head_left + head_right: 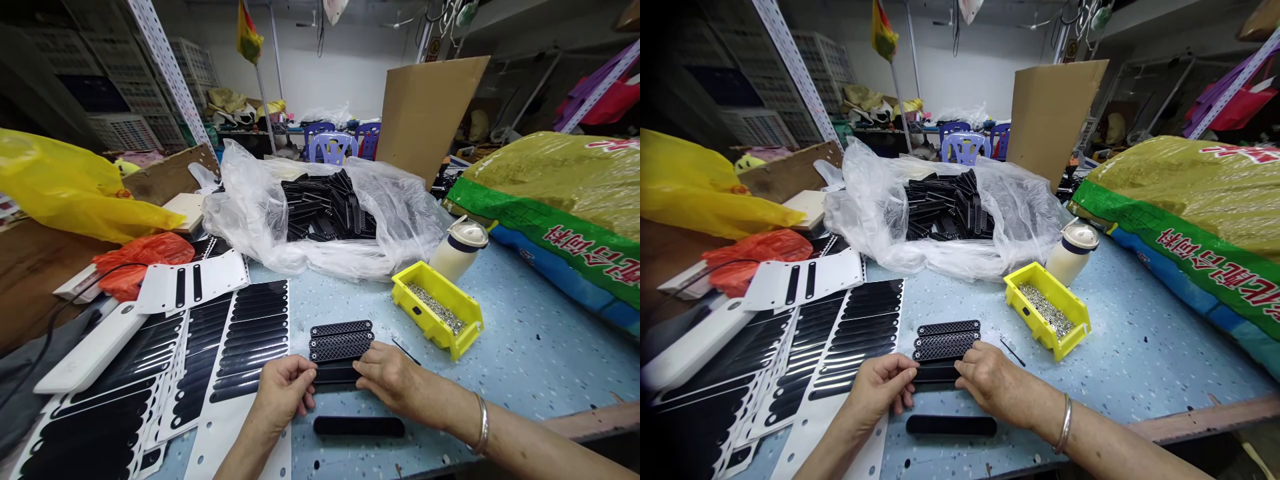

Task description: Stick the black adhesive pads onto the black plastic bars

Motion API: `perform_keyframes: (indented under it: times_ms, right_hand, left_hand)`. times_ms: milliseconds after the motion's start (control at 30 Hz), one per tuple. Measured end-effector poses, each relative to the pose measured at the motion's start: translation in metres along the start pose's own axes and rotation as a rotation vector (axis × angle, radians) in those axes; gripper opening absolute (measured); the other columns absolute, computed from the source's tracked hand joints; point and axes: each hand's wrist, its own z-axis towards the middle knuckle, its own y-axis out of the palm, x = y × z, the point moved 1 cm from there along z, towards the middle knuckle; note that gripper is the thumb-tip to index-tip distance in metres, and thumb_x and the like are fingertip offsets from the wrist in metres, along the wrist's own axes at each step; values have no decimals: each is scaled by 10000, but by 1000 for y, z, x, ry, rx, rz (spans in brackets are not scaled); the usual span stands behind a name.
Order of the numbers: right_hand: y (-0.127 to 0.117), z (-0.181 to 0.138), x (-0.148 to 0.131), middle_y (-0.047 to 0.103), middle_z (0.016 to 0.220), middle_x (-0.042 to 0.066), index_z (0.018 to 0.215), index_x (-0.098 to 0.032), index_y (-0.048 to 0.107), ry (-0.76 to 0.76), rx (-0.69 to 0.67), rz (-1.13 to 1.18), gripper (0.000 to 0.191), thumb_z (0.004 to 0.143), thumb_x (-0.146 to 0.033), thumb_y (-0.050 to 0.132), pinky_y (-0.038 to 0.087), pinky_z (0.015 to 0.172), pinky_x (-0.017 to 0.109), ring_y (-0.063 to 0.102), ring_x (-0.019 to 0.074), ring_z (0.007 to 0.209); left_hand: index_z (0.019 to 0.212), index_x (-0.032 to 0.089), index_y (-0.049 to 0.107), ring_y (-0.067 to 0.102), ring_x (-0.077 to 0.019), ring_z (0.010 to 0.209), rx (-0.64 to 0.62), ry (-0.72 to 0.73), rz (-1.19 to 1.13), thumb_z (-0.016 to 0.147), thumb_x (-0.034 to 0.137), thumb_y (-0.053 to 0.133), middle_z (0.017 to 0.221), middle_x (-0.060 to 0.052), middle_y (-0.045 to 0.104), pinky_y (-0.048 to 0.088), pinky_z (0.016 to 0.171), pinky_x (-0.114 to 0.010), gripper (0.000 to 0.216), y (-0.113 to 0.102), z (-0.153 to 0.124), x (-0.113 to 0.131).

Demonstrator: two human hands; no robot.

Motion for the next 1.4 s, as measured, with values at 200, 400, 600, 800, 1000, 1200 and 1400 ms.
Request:
perform_keyframes:
  times_ms: [200,400,600,800,1000,1200,1400]
  right_hand:
    - [-3,1,-1,640,823,63,983,-146,656,7,4,3,134,955,-177,528,403,681,301,524,182,754]
    - [-4,3,-3,632,789,57,925,-144,660,3,20,-17,112,937,-156,549,390,652,292,528,178,736]
    - [-5,3,-4,634,793,52,850,-155,639,3,6,-29,129,940,-162,546,392,661,287,531,177,756]
    - [-9,6,-6,631,766,43,798,-151,623,2,-11,-53,143,927,-147,561,392,648,280,528,166,725]
    - [-9,7,-7,636,756,46,789,-146,627,-3,-15,-74,140,917,-139,569,388,638,284,523,167,705]
    - [-9,6,-6,640,781,55,800,-149,630,2,-11,-61,140,924,-149,563,399,648,285,535,176,743]
    - [-8,6,-6,641,777,59,798,-147,626,0,-6,-68,133,913,-127,563,400,648,290,533,177,734]
  left_hand:
    - [729,158,719,548,-128,327,40,122,246,699,321,647,442,19,591,381,310,-193,181,-1,-3,6]
    - [928,254,789,747,-223,781,27,536,709,796,132,506,862,-42,795,584,718,-312,335,1,-13,19]
    - [1005,223,772,697,-190,555,-2,844,1078,761,32,401,641,-55,731,531,514,-253,483,3,-17,20]
    - [1067,224,733,623,-170,485,-55,1015,1158,740,9,411,587,-41,663,477,465,-232,507,6,-27,20]
    - [1162,198,680,614,-173,472,-114,994,1176,736,-24,396,589,-29,658,476,452,-252,558,13,-29,17]
    - [1364,124,502,667,-300,1024,105,1257,1001,805,-27,393,1043,-180,713,571,795,-433,589,9,-35,20]
    - [1481,63,335,465,-310,1337,-129,1366,1039,859,103,338,1328,-198,610,512,996,-471,624,12,-36,-25]
